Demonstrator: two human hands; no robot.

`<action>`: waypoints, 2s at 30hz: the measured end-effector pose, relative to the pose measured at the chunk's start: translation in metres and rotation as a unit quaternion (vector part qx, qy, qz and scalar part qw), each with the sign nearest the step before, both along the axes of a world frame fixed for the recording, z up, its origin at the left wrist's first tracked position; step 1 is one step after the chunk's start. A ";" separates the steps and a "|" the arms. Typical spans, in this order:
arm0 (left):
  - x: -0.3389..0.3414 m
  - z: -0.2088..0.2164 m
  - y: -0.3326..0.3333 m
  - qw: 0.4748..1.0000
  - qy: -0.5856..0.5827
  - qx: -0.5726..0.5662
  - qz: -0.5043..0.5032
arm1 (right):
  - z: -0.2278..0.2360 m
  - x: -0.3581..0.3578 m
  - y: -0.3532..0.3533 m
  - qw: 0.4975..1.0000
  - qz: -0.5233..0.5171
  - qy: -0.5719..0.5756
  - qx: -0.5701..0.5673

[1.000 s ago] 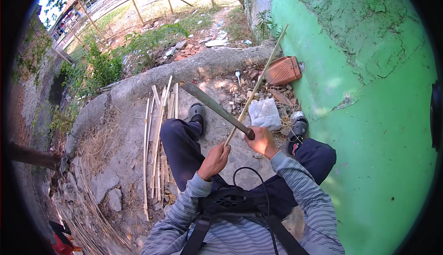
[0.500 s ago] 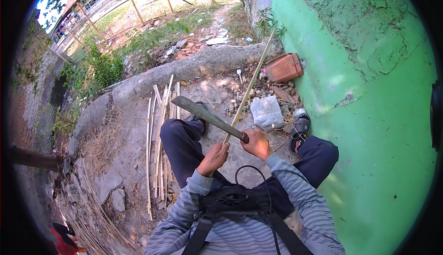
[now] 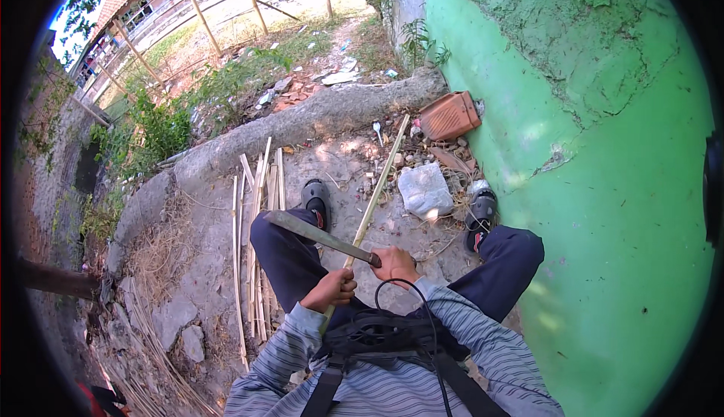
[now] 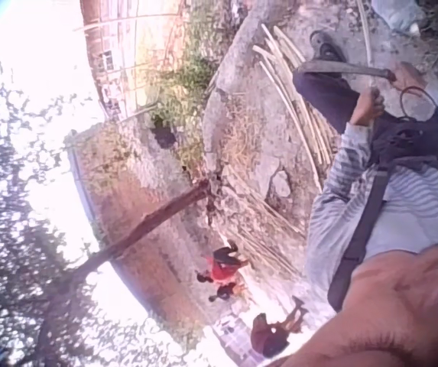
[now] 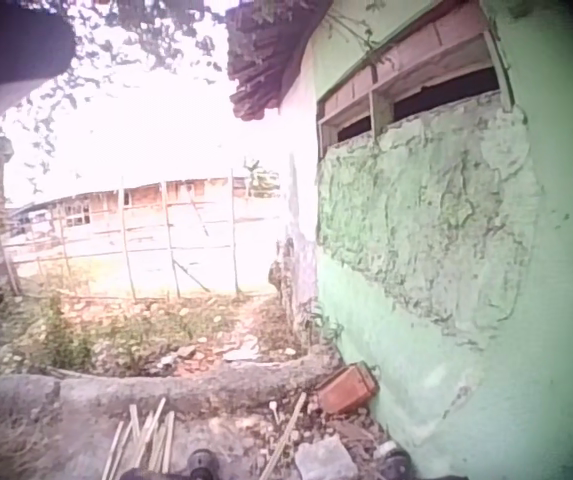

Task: The person scrapes and shaves a bamboo stick with a knife, running the blade along the length of the stick to shape it.

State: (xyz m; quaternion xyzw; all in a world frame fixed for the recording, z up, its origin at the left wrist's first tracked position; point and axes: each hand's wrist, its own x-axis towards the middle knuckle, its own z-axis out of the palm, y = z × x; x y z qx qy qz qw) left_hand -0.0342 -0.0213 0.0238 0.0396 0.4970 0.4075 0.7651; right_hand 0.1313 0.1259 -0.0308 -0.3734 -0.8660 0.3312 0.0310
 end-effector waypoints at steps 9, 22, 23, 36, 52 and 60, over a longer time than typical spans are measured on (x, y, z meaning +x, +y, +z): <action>-0.005 -0.030 0.001 0.995 -0.086 0.004 0.048 | -0.029 0.003 -0.006 0.997 -0.005 0.029 -0.073; 0.003 -0.009 0.008 0.997 -0.071 -0.024 0.037 | -0.043 0.013 -0.001 0.981 0.001 0.129 -0.145; 0.001 -0.011 0.002 0.997 -0.071 -0.019 0.030 | -0.043 0.012 -0.005 0.982 0.012 0.112 -0.149; 0.003 -0.026 0.011 0.998 -0.038 -0.045 0.037 | -0.039 0.005 0.003 0.985 0.024 0.103 -0.134; 0.011 -0.074 -0.006 0.982 0.186 -0.017 -0.025 | -0.083 -0.010 0.017 0.989 -0.085 0.039 -0.119; 0.007 -0.100 -0.034 0.969 0.241 0.012 -0.053 | -0.083 -0.014 0.014 0.994 -0.039 0.007 -0.105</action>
